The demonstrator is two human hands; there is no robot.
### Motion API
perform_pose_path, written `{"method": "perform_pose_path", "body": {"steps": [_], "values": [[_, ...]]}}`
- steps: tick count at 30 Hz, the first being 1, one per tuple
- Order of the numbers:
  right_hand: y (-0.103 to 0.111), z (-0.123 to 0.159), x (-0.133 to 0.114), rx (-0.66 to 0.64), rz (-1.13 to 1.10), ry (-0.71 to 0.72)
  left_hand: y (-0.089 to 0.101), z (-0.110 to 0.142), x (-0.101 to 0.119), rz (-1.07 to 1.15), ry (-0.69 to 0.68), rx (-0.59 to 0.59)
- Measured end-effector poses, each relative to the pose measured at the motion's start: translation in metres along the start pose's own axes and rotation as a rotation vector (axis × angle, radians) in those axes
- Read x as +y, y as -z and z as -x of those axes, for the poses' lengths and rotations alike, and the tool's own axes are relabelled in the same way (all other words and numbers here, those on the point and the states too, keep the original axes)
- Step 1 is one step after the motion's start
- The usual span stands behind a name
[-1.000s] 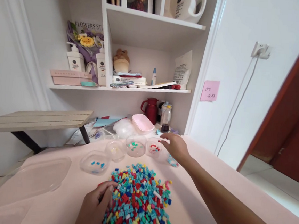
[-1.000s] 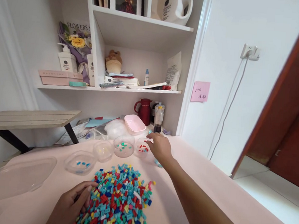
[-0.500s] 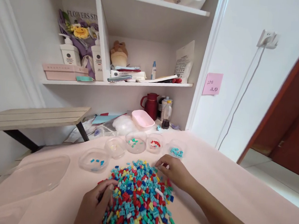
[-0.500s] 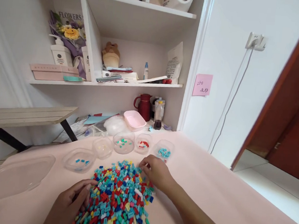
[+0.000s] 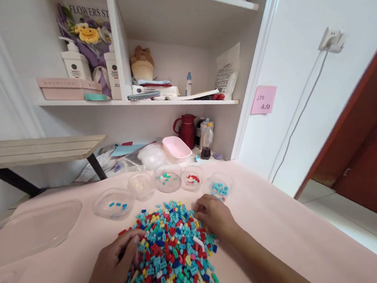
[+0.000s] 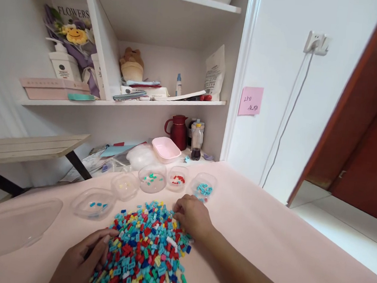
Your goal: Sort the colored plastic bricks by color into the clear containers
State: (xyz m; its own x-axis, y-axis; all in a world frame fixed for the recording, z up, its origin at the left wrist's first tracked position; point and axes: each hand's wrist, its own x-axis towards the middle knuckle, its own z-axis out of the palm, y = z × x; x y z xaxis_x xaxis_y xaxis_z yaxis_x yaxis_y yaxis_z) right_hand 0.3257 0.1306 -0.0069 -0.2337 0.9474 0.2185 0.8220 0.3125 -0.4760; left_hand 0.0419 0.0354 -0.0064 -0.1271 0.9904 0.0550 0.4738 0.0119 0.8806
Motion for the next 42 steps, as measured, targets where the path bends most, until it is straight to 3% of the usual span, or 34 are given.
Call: {"method": "perform_pose_path", "body": {"steps": [6,11,18,21,24,27,30,33,37,42], "values": [[-0.002,-0.002,0.01,-0.023,-0.237,-0.121,-0.006,0.005,0.009,0.112,-0.018,0.09],[-0.001,0.0,0.01,-0.067,-0.428,-0.135,-0.002,0.001,0.003,0.05,-0.045,0.008],[0.008,0.006,0.001,-0.047,-0.439,-0.162,-0.002,-0.001,-0.006,0.074,-0.077,-0.02],[0.023,0.005,-0.007,-0.071,-0.44,-0.089,-0.003,0.001,-0.004,0.108,-0.081,-0.014],[0.041,-0.014,-0.025,-0.096,-0.409,0.036,-0.003,0.002,-0.001,0.121,-0.096,-0.018],[0.055,-0.051,-0.053,0.036,-0.33,0.076,-0.004,0.003,0.003,0.136,-0.076,0.006],[0.058,-0.087,-0.077,0.159,-0.311,0.043,-0.004,0.004,0.007,0.154,-0.059,0.023],[0.051,-0.098,-0.091,0.191,-0.326,0.025,-0.003,0.005,0.009,0.156,-0.067,0.009],[0.046,-0.07,-0.087,0.063,-0.385,0.024,-0.001,0.005,0.005,0.141,-0.09,0.003],[0.064,-0.007,-0.047,-0.114,-0.393,-0.022,-0.001,0.001,-0.001,0.121,-0.089,-0.007]]}}
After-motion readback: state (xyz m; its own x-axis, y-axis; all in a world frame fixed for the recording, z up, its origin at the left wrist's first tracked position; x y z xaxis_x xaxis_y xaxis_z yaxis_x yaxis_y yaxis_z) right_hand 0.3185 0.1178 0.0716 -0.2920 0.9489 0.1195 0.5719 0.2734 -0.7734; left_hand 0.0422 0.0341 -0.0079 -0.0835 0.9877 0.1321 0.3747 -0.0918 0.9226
